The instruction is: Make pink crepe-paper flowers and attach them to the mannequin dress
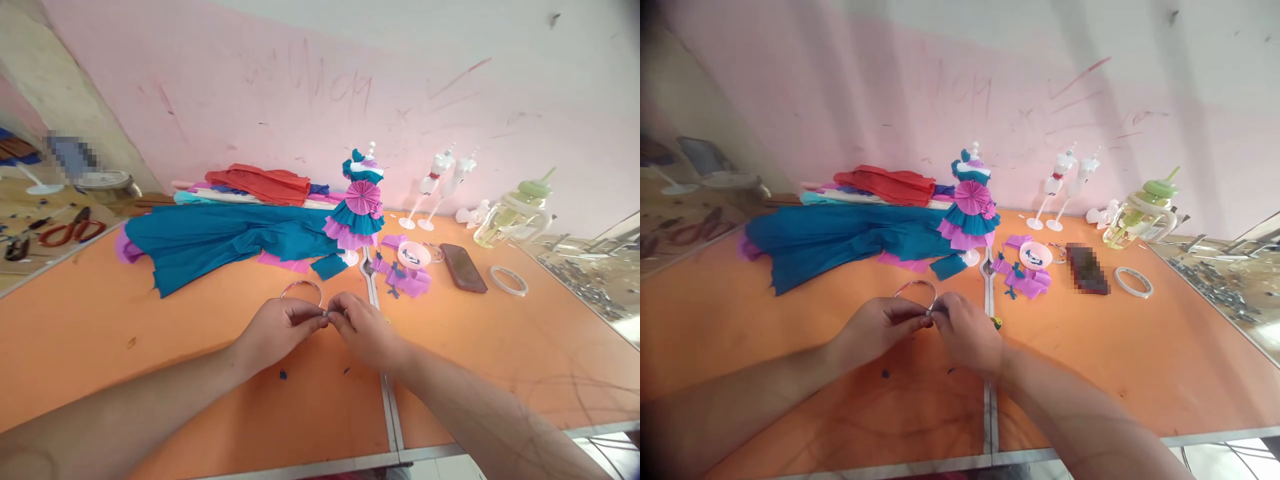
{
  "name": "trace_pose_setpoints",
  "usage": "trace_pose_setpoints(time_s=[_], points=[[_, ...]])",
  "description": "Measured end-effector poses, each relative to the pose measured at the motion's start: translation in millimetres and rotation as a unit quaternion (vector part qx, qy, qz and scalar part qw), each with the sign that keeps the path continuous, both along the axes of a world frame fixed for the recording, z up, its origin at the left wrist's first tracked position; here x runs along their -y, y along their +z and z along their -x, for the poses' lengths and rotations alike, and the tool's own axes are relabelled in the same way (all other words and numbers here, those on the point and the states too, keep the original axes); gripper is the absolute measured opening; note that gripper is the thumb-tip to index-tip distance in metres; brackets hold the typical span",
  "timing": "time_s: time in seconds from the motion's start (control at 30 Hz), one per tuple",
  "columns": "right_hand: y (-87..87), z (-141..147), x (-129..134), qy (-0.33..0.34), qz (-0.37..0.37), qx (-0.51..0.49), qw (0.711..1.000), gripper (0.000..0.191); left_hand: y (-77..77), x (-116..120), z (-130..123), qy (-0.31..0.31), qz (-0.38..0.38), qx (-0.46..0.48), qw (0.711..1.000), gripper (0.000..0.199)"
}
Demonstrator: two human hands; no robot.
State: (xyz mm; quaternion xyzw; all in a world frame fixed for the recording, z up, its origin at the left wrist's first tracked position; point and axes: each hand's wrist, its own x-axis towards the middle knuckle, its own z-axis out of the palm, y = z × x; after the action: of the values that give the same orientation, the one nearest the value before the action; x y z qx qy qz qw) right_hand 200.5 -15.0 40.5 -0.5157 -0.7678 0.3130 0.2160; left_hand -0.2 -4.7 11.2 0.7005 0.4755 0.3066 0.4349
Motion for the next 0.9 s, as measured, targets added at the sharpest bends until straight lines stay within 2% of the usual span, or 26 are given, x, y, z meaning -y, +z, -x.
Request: trace_pose_setpoints(time_s=[0.23, 0.37, 0.47, 0.6, 0.73, 0.83, 0.9], points=[[-3.5, 1, 3, -0.022, -0.015, -0.018, 0.999, 0.016, -6.8, 0, 0, -0.015, -0.009, 0.04, 0.999, 0.031], [-6.7, 0, 0, -0.012, -0.035, -0.031, 0.999, 0.015, -2.1, -1, -1, 0.016, -0.007, 0.028, 0.999, 0.033], [-13.4, -4, -4, -0.006, -0.107, -0.022, 0.994, 0.013, 1.2, -1, -1, 0.026, 0.015, 0.047, 0.998, 0.036], [-20.4, -10, -4, 0.013, -0.239, 0.019, 0.971, 0.013, 0.1, 0, -1, 0.01, 0.031, 0.077, 0.997, 0.036], [-19.0, -13, -2, 0.034, -0.303, 0.054, 0.951, 0.016, -1.0, 2, -1, 0.007, 0.033, 0.068, 0.997, 0.034], [-16.0, -11, -2, 0.03, -0.297, 0.067, 0.952, 0.017, 1.1, 3, -2, -0.002, 0.011, 0.042, 0.999, 0.033], [-14.0, -8, -3, 0.008, -0.253, 0.052, 0.966, 0.013, 2.6, 3, -2, -0.006, -0.012, 0.012, 1.0, 0.031]])
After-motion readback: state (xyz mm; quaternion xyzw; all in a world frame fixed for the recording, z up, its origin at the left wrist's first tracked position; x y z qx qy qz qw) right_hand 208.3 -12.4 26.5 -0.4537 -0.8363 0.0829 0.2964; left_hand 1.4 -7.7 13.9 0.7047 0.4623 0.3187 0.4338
